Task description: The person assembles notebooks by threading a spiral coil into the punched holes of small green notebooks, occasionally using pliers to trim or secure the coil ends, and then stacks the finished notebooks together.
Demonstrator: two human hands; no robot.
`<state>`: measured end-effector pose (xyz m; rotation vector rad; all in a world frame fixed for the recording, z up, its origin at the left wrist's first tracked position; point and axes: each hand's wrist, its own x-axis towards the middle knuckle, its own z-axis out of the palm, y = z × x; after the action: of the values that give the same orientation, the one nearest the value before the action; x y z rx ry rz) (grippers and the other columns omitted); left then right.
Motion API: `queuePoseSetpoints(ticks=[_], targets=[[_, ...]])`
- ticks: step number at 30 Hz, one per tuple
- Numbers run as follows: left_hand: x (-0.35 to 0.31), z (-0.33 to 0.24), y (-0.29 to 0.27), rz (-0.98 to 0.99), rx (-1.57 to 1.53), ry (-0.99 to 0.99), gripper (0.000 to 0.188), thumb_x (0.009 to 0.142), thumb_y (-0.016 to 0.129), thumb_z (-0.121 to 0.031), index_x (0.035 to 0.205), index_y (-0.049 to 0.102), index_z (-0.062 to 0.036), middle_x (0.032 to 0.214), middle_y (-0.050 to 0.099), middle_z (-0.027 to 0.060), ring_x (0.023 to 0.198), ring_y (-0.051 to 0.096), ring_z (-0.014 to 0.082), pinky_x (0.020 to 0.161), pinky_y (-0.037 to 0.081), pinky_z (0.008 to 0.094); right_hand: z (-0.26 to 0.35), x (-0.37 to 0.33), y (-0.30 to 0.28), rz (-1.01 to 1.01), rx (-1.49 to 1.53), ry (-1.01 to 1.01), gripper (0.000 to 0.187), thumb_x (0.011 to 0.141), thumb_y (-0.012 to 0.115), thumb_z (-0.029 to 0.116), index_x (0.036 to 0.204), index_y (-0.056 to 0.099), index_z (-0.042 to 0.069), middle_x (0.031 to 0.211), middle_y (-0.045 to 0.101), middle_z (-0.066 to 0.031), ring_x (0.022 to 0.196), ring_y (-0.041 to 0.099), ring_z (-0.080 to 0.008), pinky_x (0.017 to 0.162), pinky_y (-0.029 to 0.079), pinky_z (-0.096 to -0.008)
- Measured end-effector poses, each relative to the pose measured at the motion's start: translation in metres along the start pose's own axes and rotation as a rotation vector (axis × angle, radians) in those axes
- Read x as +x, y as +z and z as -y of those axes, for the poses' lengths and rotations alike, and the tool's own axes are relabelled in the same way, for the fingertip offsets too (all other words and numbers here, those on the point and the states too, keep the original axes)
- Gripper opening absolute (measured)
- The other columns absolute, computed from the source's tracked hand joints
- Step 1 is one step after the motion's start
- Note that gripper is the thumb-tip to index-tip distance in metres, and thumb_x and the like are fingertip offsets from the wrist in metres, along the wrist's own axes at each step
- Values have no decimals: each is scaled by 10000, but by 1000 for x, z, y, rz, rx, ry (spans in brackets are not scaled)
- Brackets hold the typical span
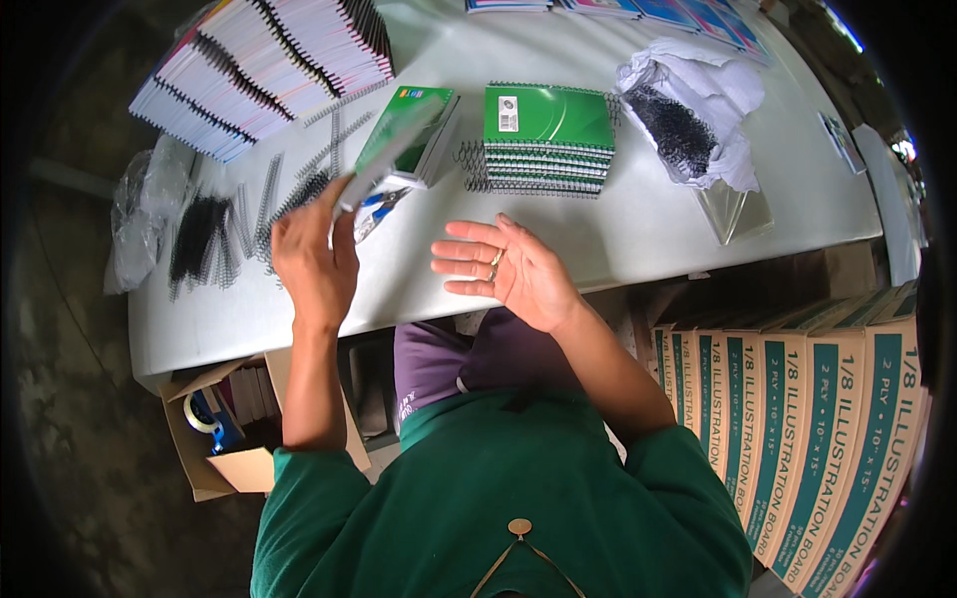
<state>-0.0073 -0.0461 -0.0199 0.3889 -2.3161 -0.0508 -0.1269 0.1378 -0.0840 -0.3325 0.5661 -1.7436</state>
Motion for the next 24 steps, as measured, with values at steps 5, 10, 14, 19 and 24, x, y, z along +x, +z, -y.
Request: queuePoseSetpoints(ticks=[5,10,14,19,24], targets=[[38,10,36,-98,123,108,267,779,629,-105,1045,633,-124,794,653,53,730,618,189,735,428,326,-15,16,-19,-45,-158,-21,496,945,360,329,1303,367,-14,1246,487,-203,1165,482,-299,975,392,-429],[51,22,73,331,80,126,238,780,633,-256,992,659,-152,758,654,98,663,620,259,613,474,348,-16,13,-29,-28,-63,-37,471,938,397,280,1306,359,-12,1251,482,-200,1177,470,-292,974,395,-422],[82,33,55,599,-60,87,299,720,702,-264,985,686,-127,788,657,140,662,624,266,618,476,337,-19,13,-27,5,-80,-38,476,938,396,280,1311,351,-11,1255,476,-202,1184,463,-291,976,393,-418],[106,37,54,817,-286,-93,399,661,766,-183,1000,660,0,854,678,146,746,646,186,689,482,271,-19,13,-29,28,-59,-35,476,938,394,274,1316,345,-11,1259,473,-203,1192,457,-288,980,388,-416],[105,40,59,829,-362,-155,407,647,784,-147,997,659,17,876,679,135,784,641,168,708,488,262,-20,13,-32,54,-47,-38,479,941,388,278,1320,340,-11,1264,470,-204,1196,453,-287,983,383,-412]])
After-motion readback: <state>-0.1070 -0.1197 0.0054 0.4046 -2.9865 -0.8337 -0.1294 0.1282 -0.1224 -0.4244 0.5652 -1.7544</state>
